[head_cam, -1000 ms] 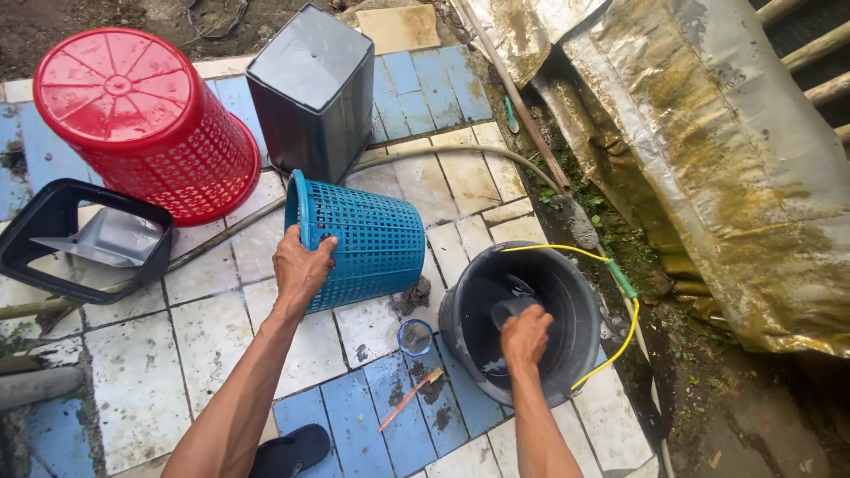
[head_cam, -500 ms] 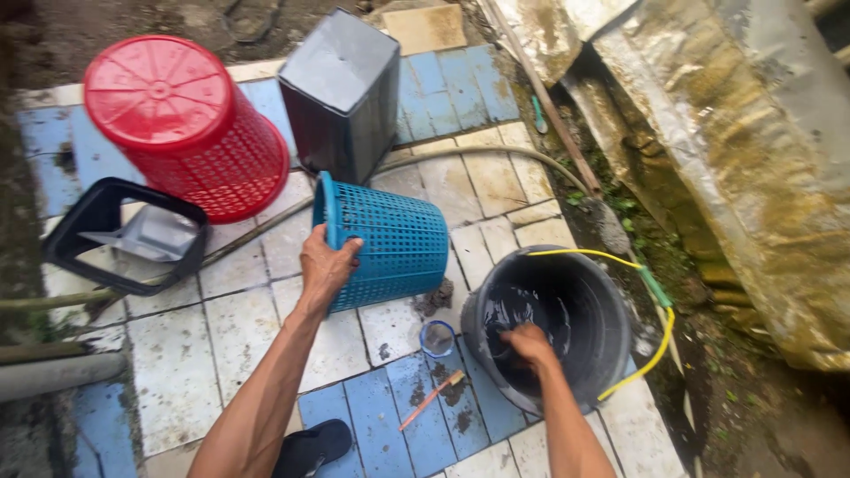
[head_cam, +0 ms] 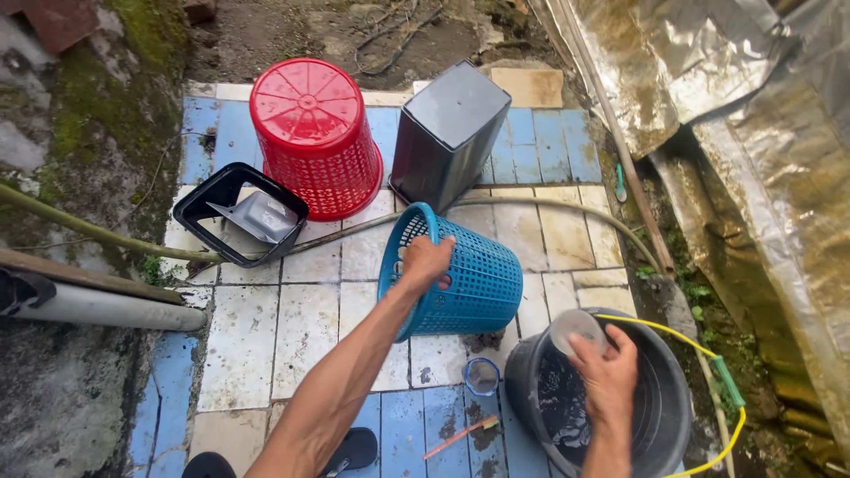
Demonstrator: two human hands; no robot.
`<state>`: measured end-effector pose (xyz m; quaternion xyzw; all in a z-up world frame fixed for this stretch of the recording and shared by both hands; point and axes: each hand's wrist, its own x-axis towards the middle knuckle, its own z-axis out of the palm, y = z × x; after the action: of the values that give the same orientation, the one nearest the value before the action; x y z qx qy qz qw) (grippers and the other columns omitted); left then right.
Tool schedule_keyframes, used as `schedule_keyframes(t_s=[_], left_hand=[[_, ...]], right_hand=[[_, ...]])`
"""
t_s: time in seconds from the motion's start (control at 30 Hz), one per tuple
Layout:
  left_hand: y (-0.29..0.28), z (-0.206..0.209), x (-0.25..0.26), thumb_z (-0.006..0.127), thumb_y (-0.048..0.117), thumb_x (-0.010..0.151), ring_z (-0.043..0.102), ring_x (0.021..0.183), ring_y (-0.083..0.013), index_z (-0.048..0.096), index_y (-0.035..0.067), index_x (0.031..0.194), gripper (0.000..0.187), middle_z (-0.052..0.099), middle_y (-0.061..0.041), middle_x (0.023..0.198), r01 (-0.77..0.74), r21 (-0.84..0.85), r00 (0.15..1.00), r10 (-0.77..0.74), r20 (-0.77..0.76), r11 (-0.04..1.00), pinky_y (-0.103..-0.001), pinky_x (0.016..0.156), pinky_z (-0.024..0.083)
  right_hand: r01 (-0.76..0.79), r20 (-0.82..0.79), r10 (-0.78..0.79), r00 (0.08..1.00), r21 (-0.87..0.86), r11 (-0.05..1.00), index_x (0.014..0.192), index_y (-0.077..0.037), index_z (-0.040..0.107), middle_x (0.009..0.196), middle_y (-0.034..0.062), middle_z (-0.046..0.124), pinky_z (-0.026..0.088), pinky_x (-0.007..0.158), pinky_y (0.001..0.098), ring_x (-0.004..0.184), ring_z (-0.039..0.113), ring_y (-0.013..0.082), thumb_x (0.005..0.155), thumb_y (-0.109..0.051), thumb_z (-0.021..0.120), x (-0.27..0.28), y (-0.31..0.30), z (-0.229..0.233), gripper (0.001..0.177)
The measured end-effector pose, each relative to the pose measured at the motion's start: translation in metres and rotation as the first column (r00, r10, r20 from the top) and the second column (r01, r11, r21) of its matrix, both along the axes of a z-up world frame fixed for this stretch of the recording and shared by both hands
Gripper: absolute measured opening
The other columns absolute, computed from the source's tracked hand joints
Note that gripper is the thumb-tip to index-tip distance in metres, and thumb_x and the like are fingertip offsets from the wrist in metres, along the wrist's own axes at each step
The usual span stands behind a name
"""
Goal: Scrub and rinse plastic baskets and a small cup using water from a bucket.
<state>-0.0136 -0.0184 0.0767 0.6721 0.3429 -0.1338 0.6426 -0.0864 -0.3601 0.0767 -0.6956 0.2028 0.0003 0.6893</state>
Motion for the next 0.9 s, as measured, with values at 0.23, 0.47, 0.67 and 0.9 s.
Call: schedule_keyframes(t_s=[0.23,0.47,0.67,0.9], left_hand=[[-0.025,0.005,0.010,0.066,0.028,0.083,0.073,0.056,-0.0324,0.060,0.003,0.100,0.030,0.076,-0.019,0.080,-0.057,0.169,0.988,0.032,0.151,0.984,-0.045,0.058,0.062],[-0.029,-0.061,0.002,0.054,0.049,0.095,0.067,0.090,-0.0510,0.068,-0.002,0.096,0.053,0.070,-0.032,0.093,-0.083,0.411,0.894,-0.114,0.433,0.908,-0.057,0.082,0.052],[-0.008,-0.038,-0.011,0.056,0.049,0.095,0.068,0.099,-0.0497,0.069,-0.007,0.102,0.058,0.069,-0.035,0.100,0.129,0.419,0.951,-0.231,0.204,0.899,-0.054,0.093,0.052],[-0.014,-0.053,0.021,0.071,0.035,0.078,0.070,0.094,-0.0479,0.065,0.000,0.114,0.051,0.072,-0.028,0.096,-0.014,0.419,0.966,-0.096,0.239,0.908,-0.054,0.084,0.053]], right_hand=[[0.055,0.166,0.107,0.980,-0.751,0.658,0.135,0.007,0.056,0.122,0.0277,0.062,0.053,0.092,0.0466,0.109,0.064,0.0384,0.070,-0.034,0.096,0.054,0.144,0.059,0.087],[-0.032,-0.057,0.057,0.997,0.368,0.929,0.132,-0.001,0.051,0.120,0.0182,0.059,0.064,0.074,0.0435,0.097,0.068,0.0331,0.085,-0.027,0.079,0.074,0.127,0.043,0.060],[0.006,-0.045,-0.004,0.999,0.035,0.999,0.134,-0.003,0.047,0.128,0.0185,0.056,0.062,0.075,0.0420,0.101,0.067,0.0313,0.079,-0.030,0.081,0.061,0.097,0.005,0.070],[-0.036,0.103,0.161,0.982,-0.728,0.685,0.142,0.001,0.047,0.132,0.0304,0.049,0.047,0.100,0.0451,0.119,0.054,0.0424,0.072,-0.040,0.091,0.054,0.171,0.062,0.092]])
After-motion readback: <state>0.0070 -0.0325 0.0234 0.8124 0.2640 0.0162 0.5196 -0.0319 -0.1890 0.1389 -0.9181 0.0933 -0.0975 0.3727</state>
